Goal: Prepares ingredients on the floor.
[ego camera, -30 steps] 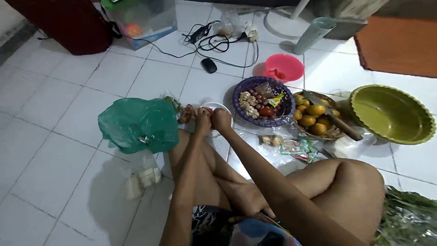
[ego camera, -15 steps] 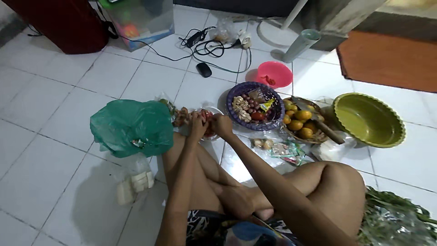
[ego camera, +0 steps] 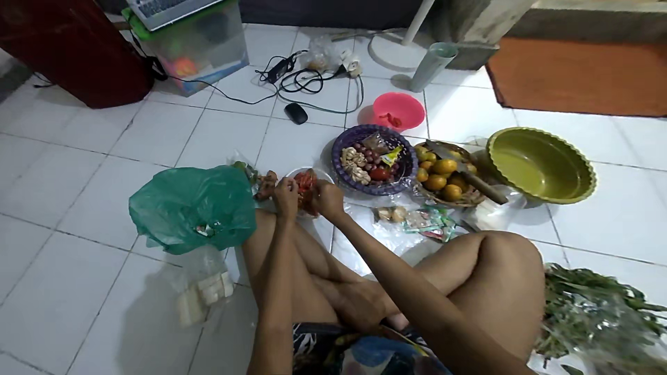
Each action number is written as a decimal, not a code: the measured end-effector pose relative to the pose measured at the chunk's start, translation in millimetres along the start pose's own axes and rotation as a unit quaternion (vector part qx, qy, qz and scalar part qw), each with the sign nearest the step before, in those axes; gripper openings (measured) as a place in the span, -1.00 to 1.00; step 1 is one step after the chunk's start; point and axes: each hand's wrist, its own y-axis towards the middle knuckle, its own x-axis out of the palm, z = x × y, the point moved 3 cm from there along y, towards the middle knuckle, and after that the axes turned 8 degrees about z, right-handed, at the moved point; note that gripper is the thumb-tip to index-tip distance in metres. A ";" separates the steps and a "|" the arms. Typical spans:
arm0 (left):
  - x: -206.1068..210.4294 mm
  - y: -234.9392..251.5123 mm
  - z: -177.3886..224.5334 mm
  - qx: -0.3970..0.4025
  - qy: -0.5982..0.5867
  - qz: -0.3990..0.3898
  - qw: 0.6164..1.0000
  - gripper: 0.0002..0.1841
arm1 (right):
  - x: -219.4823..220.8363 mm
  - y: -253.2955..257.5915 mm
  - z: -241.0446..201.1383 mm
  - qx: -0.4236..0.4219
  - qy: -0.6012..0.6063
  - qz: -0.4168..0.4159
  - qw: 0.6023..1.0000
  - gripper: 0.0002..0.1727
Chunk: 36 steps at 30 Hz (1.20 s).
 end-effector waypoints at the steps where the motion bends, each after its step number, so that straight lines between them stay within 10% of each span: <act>1: 0.4 1.2 0.7 -0.010 0.004 -0.008 1.000 -0.76 | -2.1 -3.0 -1.7 -0.004 -0.001 -0.002 1.000 -0.66; 14: -7.3 19.3 -24.4 -0.113 -0.101 0.049 0.987 -0.79 | 3.5 -22.7 52.2 -0.047 0.137 0.110 0.983 -0.71; 23: -1.4 10.8 -16.4 -0.213 -0.228 -0.078 0.947 -0.66 | -21.9 -14.9 47.8 0.036 0.321 0.114 0.939 -0.72; 27: -6.3 7.2 -9.8 -0.220 -0.298 -0.131 0.920 -0.55 | -46.7 -10.1 37.7 0.044 0.225 0.134 0.964 -0.72; 32: -13.9 15.3 -29.6 -0.227 -0.304 -0.002 0.925 -0.61 | -47.2 -1.7 7.5 -0.049 0.037 0.134 0.989 -0.66; 36: -6.6 14.7 -38.5 -0.304 -0.225 -0.068 0.923 -0.59 | 29.8 -18.8 8.7 -0.161 -0.091 -0.076 0.980 -0.58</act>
